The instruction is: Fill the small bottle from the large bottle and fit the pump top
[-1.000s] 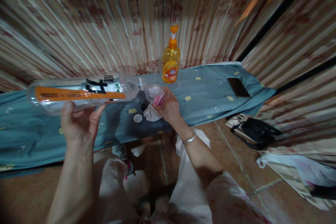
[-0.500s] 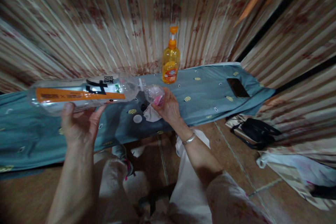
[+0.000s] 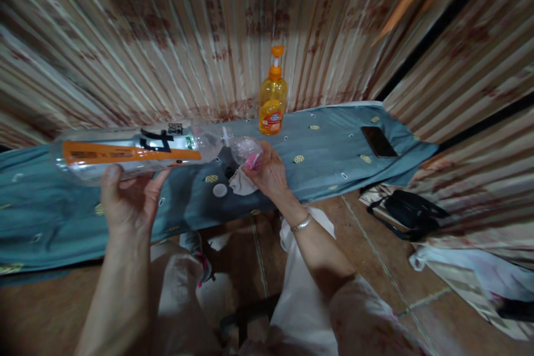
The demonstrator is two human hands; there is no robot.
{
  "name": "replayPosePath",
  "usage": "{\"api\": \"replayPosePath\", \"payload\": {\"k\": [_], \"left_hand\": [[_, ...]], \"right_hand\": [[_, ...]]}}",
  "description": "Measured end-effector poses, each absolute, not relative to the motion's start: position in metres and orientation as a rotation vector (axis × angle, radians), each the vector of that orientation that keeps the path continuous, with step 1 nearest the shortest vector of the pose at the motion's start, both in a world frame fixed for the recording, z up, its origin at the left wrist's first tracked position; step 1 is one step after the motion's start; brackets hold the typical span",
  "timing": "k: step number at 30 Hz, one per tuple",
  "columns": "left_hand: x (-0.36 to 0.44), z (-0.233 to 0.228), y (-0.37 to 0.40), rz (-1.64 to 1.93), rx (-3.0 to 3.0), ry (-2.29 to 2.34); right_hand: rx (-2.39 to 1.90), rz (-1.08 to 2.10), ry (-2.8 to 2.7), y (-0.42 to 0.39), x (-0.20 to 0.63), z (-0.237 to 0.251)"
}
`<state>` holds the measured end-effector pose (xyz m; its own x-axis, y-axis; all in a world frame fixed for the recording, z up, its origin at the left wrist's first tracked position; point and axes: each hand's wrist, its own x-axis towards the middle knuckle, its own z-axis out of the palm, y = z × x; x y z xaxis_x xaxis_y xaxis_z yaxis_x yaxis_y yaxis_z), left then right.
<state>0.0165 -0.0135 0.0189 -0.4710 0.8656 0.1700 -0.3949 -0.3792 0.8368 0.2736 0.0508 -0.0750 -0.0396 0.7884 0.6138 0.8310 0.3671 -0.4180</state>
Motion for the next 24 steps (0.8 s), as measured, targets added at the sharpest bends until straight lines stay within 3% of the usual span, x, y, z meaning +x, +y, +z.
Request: {"api": "replayPosePath", "payload": {"k": [24], "left_hand": [[0.0179,0.021,-0.0151,1.967,0.691,0.986]], "right_hand": [[-1.405,-0.058,-1.808,0.0481,0.2704,-0.0712]]}}
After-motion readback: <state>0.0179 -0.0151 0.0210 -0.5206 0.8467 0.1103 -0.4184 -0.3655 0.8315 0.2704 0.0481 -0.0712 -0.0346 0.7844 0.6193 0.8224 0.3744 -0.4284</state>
